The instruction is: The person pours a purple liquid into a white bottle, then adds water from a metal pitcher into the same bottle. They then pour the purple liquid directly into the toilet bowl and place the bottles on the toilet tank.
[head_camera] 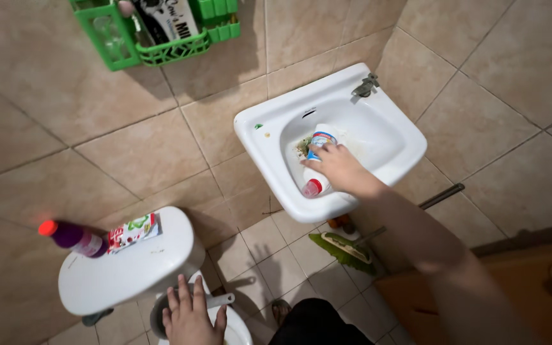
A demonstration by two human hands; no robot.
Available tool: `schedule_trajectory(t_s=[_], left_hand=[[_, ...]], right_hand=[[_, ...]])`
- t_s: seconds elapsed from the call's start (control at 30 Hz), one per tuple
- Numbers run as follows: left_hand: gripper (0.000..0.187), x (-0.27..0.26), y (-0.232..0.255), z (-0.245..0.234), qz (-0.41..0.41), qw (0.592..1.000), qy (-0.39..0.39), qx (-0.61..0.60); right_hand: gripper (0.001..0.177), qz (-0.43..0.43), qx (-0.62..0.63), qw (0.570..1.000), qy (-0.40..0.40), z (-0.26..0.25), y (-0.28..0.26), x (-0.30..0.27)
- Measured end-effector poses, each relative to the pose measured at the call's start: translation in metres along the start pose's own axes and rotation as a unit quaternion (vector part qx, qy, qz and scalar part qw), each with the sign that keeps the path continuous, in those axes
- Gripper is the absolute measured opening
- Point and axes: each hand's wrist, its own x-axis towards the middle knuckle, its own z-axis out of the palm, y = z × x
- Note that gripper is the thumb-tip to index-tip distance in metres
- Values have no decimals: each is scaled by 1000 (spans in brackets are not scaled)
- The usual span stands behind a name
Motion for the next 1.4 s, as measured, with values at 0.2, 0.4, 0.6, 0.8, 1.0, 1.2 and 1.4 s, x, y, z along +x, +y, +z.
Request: schedule_trajectory(t_s=[0.2, 0.4, 0.6, 0.8, 1.0, 1.2, 1.4], left_hand=[[98, 5, 14, -25, 56, 995, -75, 22], [90, -17, 22, -54, 131, 988, -21, -75], [93, -25, 20, -103, 190, 950, 143, -200], [106, -37, 51, -166, 291, 826, 346, -336], [60, -47, 19, -160, 127, 866, 253, -411], [70, -54, -14, -136, 142, 866, 428, -214], [67, -65, -35, -127, 130, 870, 404, -252]], right_hand=[[52, -24, -33, 999, -12, 52, 4, 8], [70, 68, 33, 997, -20, -4, -6, -8], [83, 54, 266, 918, 291, -101, -69, -29], [79, 36, 595, 769, 230, -127, -183, -42], [34, 127, 835, 528, 91, -79, -236, 6], [35, 201, 800, 566, 6, -67, -268, 34], [25, 90, 834, 543, 30, -69, -290, 51]])
